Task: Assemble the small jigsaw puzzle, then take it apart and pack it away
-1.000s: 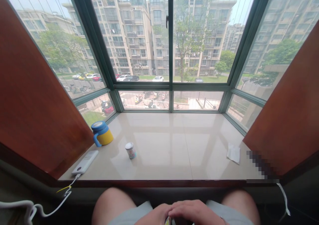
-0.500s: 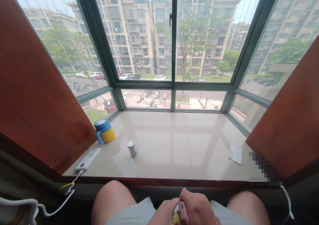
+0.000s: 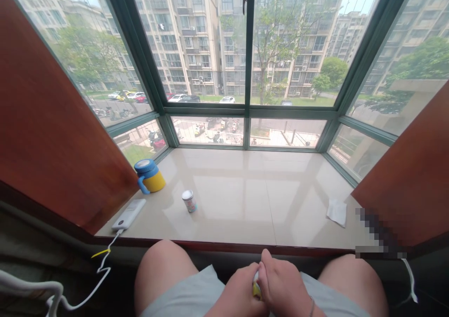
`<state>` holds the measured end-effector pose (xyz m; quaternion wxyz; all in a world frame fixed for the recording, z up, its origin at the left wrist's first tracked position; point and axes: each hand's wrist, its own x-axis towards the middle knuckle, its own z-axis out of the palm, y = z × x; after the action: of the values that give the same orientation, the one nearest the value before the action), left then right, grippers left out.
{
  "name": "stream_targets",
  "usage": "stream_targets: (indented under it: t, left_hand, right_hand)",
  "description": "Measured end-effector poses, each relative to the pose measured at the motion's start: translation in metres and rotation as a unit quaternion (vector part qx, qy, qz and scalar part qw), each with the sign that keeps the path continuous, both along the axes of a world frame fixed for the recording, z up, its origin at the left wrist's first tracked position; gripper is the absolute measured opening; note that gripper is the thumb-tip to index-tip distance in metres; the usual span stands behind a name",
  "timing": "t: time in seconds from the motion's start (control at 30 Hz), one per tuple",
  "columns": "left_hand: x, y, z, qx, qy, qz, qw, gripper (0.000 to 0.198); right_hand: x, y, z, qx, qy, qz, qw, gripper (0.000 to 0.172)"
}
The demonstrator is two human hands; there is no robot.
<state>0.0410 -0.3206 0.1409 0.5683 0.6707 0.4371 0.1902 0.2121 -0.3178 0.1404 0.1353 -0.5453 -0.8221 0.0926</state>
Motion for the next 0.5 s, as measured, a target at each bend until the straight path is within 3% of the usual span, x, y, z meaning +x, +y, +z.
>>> stream_targets:
  t: [0.13, 0.27, 0.4, 0.5]
  left_hand:
    - [0.002, 0.008, -0.013, 0.027, 0.073, 0.07, 0.995, 0.036]
    - [0.0, 0.015, -0.018, 0.05, 0.097, 0.103, 0.989, 0.031]
    - [-0.003, 0.026, -0.018, 0.055, 0.014, 0.099, 0.993, 0.035]
    - [-0.008, 0.044, -0.018, 0.058, -0.016, 0.135, 0.989, 0.049]
  right_hand:
    - [-0.008, 0.011, -0.013, -0.012, -0.01, -0.039, 0.999, 0.035]
    - [-0.016, 0.02, -0.005, -0.028, 0.002, -0.041, 0.999, 0.03]
    - [-0.014, 0.036, 0.024, -0.078, 0.019, -0.018, 0.997, 0.032]
    - [0.017, 0.057, 0.065, -0.072, 0.077, 0.001, 0.994, 0.034]
